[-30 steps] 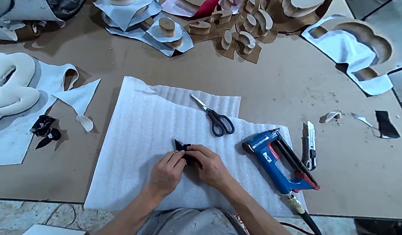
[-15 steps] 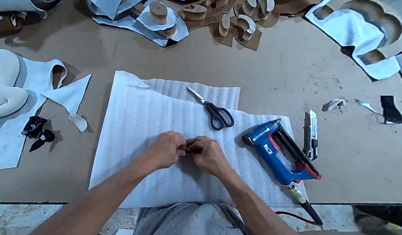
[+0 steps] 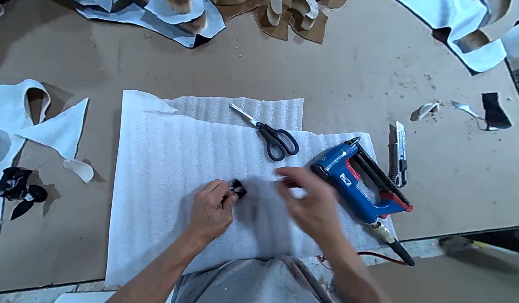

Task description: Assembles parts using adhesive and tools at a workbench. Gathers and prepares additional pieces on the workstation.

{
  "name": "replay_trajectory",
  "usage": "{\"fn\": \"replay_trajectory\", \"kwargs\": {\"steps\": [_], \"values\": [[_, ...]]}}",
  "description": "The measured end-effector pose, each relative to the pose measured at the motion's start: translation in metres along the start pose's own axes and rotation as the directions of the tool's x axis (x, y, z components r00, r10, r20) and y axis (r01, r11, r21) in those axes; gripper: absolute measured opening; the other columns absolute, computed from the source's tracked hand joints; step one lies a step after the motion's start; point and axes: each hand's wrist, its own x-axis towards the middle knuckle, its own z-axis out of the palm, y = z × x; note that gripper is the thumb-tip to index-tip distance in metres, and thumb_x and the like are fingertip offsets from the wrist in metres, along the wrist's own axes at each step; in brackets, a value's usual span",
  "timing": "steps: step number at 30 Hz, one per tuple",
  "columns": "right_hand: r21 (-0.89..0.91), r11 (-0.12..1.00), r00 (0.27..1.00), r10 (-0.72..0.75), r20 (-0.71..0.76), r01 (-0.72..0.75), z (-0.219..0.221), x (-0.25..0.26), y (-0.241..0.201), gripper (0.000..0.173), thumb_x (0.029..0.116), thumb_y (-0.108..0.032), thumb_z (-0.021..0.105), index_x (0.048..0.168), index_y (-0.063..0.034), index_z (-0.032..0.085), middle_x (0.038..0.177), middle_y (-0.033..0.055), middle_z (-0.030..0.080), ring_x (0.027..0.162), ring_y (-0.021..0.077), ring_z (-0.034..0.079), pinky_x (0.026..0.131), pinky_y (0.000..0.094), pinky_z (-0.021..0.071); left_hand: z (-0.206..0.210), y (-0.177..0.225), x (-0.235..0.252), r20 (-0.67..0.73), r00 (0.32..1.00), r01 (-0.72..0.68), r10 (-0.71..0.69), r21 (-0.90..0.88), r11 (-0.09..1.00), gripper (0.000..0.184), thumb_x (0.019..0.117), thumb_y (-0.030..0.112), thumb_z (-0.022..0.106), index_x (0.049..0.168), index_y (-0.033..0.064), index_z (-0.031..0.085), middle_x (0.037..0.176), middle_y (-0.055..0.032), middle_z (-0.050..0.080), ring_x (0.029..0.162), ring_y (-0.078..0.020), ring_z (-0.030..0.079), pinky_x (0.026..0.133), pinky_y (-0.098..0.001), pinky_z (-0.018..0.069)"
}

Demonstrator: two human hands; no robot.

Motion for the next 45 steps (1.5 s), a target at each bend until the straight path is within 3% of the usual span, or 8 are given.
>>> {"fn": "replay_trajectory", "kwargs": {"steps": [3, 6, 12, 15, 18, 28, 39, 45], "values": [[-0.337, 0.89, 0.947, 0.25, -0.202, -0.307, -0.06, -0.032, 0.046, 0.052, 0.0907, -0.028, 0.073, 0.136, -0.0037, 0.063, 0.135, 0.0298, 0.058, 0.123, 0.0512, 0.056, 0.095, 0.0699, 0.0471, 0.007, 0.0, -0.004, -0.088, 0.996, -0.024, 0.029, 0.059, 0.998, 0.016, 0.091, 0.02, 0.064, 0.08, 0.0114, 0.071, 0.089, 0.0, 0.07, 0.078, -0.0089, 0.068, 0.065, -0.0265, 0.0582], [-0.445, 0.772, 0.888, 0.437, -0.146, -0.453, -0.073, -0.054, 0.088, 0.077, 0.0853, -0.037, 0.082, 0.148, -0.0047, 0.051, 0.125, 0.0385, 0.058, 0.113, 0.0618, 0.055, 0.088, 0.0781, 0.0433, 0.009, -0.001, -0.006, -0.114, 0.993, -0.034, 0.041, 0.061, 0.998, 0.018, 0.0914, 0.022, 0.063, 0.079, 0.0119, 0.071, 0.088, -0.0002, 0.07, 0.08, -0.009, 0.069, 0.066, -0.0253, 0.058], [-0.493, 0.763, 0.878, 0.479, -0.004, -0.419, -0.09, -0.035, 0.098, 0.087, 0.0766, -0.014, 0.085, 0.154, -0.0104, 0.045, 0.111, 0.0256, 0.069, 0.097, 0.0506, 0.066, 0.08, 0.0757, 0.0486, 0.003, -0.003, -0.005, -0.075, 0.997, 0.033, -0.037, -0.047, 0.998, 0.024, 0.09, 0.028, 0.071, 0.109, 0.0134, 0.075, 0.09, 0.001, 0.072, 0.071, -0.0076, 0.066, 0.061, -0.0266, 0.0571], [-0.553, 0.723, 0.867, 0.497, 0.001, -0.414, -0.113, -0.035, 0.039, 0.049, 0.0818, -0.031, 0.069, 0.124, -0.0066, 0.067, 0.083, 0.0217, 0.068, 0.075, 0.0461, 0.065, 0.061, 0.0695, 0.0455, 0.005, -0.005, -0.004, -0.06, 0.997, 0.048, -0.053, -0.084, 0.995, 0.021, 0.0904, 0.026, 0.067, 0.103, 0.0162, 0.08, 0.081, 0.004, 0.067, 0.07, -0.0058, 0.064, 0.062, -0.024, 0.0555], [-0.437, 0.823, 0.878, 0.459, 0.138, -0.362, -0.113, -0.056, -0.036, 0.05, 0.0918, -0.05, 0.062, 0.099, -0.0007, 0.069, 0.076, 0.011, 0.068, 0.067, 0.0235, 0.067, 0.058, 0.0502, 0.0539, 0.006, -0.005, -0.004, -0.066, 0.996, 0.053, -0.06, -0.103, 0.993, 0.019, 0.0925, 0.023, 0.065, 0.1, 0.0161, 0.081, 0.079, 0.0043, 0.065, 0.071, -0.0066, 0.063, 0.061, -0.0242, 0.0544], [-0.304, 0.931, 0.888, 0.304, 0.345, -0.201, -0.025, -0.057, -0.098, 0.043, 0.0811, -0.035, 0.074, 0.114, -0.0088, 0.076, 0.08, 0.0063, 0.075, 0.067, 0.0178, 0.071, 0.057, 0.0407, 0.0561, 0.01, -0.007, -0.008, -0.109, 0.994, 0.009, -0.02, -0.098, 0.995, 0.023, 0.0931, 0.019, 0.06, 0.102, 0.0137, 0.08, 0.081, 0.0001, 0.066, 0.074, -0.0121, 0.064, 0.064, -0.0273, 0.0543], [-0.323, 0.918, 0.861, 0.348, 0.371, -0.231, -0.016, -0.051, -0.097, 0.038, 0.0786, -0.036, 0.071, 0.105, -0.0088, 0.077, 0.074, 0.0052, 0.073, 0.063, 0.0194, 0.07, 0.054, 0.0446, 0.0539, 0.012, -0.01, -0.006, -0.11, 0.994, -0.028, 0.021, -0.07, 0.997, 0.022, 0.0911, 0.017, 0.061, 0.102, 0.014, 0.08, 0.079, -0.0009, 0.065, 0.072, -0.014, 0.063, 0.059, -0.0281, 0.0524], [-0.414, 0.835, 0.882, 0.451, 0.138, -0.362, -0.076, -0.069, -0.068, 0.045, 0.0887, -0.04, 0.067, 0.114, -0.0021, 0.07, 0.076, 0.0089, 0.072, 0.065, 0.0248, 0.07, 0.057, 0.0518, 0.0557, 0.009, -0.008, -0.004, -0.113, 0.993, 0.01, -0.02, -0.085, 0.996, 0.023, 0.0932, 0.024, 0.06, 0.099, 0.016, 0.081, 0.079, 0.0023, 0.066, 0.071, -0.0092, 0.064, 0.061, -0.027, 0.0546]]}}
